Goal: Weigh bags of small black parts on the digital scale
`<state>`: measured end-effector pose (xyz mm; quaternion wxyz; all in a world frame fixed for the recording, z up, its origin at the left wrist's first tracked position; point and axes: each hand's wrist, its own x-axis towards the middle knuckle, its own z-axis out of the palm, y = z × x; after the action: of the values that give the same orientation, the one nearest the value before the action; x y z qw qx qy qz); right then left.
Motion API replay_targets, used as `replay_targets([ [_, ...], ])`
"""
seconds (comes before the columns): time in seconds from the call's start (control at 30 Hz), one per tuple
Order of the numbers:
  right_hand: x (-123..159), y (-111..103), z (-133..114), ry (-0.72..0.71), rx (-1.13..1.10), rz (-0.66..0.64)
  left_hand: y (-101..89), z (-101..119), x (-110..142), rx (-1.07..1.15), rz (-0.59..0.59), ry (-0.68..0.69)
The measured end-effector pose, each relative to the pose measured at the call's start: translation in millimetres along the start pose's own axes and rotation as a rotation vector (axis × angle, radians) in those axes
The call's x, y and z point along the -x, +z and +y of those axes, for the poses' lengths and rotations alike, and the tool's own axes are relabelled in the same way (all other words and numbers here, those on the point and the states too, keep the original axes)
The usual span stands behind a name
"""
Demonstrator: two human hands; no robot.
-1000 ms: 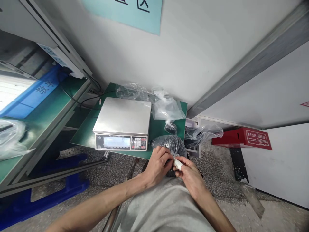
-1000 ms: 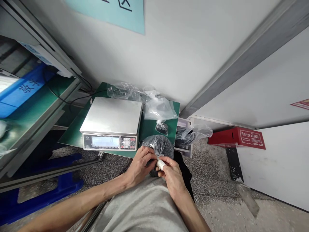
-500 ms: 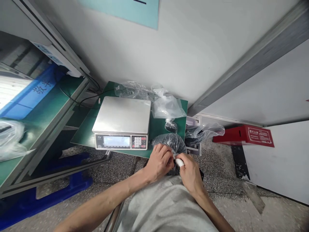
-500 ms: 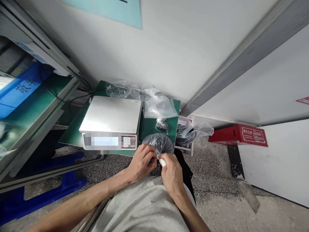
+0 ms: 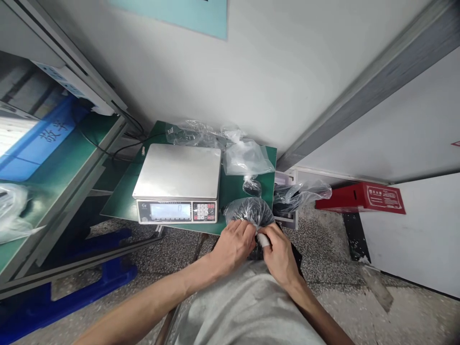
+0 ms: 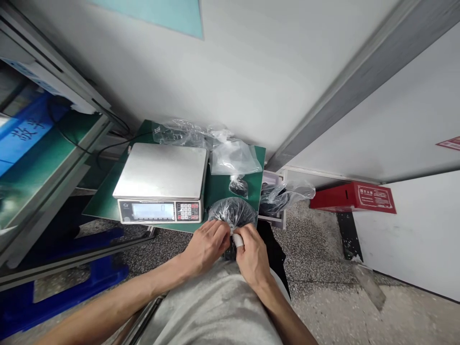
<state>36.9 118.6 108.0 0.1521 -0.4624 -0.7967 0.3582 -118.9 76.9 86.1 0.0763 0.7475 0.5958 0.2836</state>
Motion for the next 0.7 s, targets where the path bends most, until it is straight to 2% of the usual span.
replay_targets([
  [0.27, 0.6, 2.2, -2.5, -0.036, 0.078, 0.020, 2.2, 0.8, 0.5, 0.269, 0.064, -0.115],
  [0.43, -1.2, 4.4, 0.2, -0.123, 0.199, 0.049, 1.0, 0.6, -3.8, 0.307, 0.113, -0.173],
  [0.6, 3.3, -2.0, -3.1, -0.177, 0.111, 0.058, -5.2, 2.8, -2.1, 0.329, 0.111, -0.113],
  [0.7, 3.5, -0.2, 1.7, -0.180, 0.129, 0.054, -1.4, 0.8, -1.6, 0.340, 0.107, -0.134],
])
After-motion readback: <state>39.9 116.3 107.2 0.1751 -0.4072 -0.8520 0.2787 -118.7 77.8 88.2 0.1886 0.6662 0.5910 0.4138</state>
